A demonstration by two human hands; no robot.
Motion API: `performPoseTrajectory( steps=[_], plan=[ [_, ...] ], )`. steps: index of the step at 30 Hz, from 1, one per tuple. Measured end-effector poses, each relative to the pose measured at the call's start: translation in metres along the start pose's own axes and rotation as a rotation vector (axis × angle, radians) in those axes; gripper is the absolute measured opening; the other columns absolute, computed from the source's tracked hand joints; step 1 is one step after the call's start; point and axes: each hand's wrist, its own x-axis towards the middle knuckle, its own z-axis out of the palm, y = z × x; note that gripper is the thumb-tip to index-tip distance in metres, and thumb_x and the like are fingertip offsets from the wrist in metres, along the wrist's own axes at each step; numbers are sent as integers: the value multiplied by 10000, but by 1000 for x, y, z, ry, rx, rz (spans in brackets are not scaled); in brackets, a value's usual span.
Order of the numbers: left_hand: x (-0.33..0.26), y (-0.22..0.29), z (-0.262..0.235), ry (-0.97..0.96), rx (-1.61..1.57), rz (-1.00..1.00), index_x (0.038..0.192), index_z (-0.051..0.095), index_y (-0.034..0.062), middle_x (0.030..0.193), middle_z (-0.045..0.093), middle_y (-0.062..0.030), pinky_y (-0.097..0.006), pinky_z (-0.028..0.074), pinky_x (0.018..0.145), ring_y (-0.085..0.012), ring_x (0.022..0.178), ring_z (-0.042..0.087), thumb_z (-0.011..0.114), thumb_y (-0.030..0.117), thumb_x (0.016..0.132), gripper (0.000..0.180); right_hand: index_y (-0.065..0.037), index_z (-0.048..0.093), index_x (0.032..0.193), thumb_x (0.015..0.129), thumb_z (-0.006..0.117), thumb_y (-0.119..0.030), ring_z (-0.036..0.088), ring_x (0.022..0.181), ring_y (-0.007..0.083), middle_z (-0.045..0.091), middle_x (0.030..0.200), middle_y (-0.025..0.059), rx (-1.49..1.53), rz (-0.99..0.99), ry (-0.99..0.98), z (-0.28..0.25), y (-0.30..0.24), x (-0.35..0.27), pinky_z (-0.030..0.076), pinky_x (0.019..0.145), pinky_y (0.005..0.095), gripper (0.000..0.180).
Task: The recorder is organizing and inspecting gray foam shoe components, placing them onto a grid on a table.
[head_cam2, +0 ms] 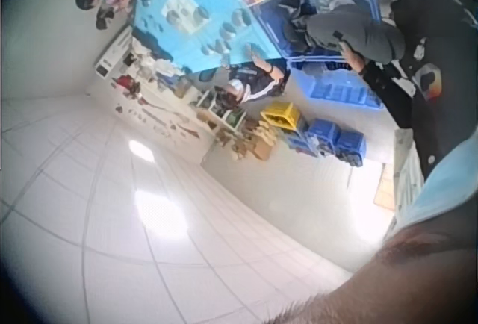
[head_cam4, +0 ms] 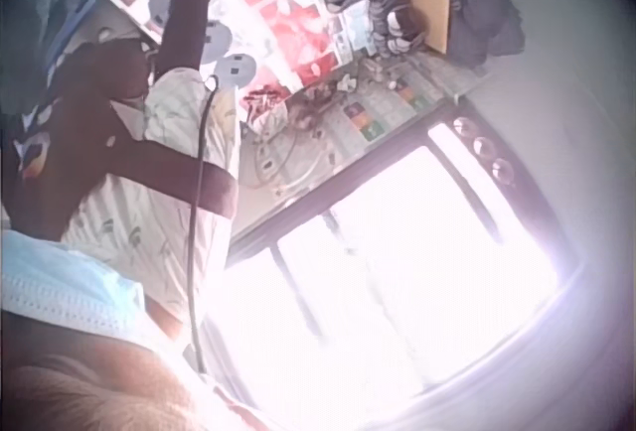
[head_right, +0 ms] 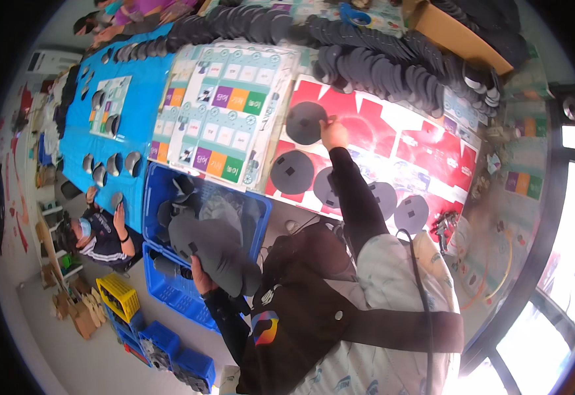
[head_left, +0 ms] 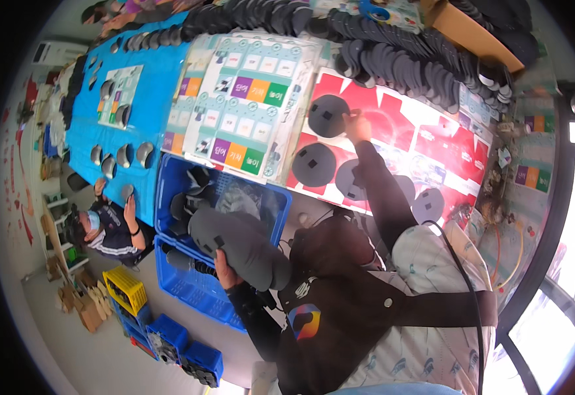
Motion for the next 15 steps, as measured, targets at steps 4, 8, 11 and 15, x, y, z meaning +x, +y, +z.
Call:
performPoseTrajectory(
  steps=[4,8,11,15],
  plan=[
    [13,-4,27,72,238,77,1323,541,-30,1217,657,-150,-410,552,910,-271,1050,670,603,201,995,406,8,583,1139,885,727,-333,668,868,296,659,996,179,129,-318,-170,-31,-86,-69,547,742,418,449],
    [33,-7,50,-33,215,56,1321,557,10,1231,653,-111,-398,553,904,-249,1038,668,611,140,989,361,36,506,1316,820,807,-471,624,1044,231,629,1122,154,524,-281,-1027,-56,-186,-181,508,913,346,770],
    [35,-7,62,-133,227,32,1327,557,22,1240,651,-90,-377,543,924,-234,1092,650,614,141,998,354,38,569,1220,773,869,-376,627,999,203,617,1093,139,512,-182,-1110,-55,-216,-209,515,848,299,680],
    [36,-11,65,-129,226,82,1327,558,23,1242,652,-76,-372,536,932,-228,1103,643,620,146,996,359,35,612,1119,765,878,-260,614,931,164,621,1016,107,564,-63,-1146,-54,-216,-205,514,784,278,531]
  ],
)
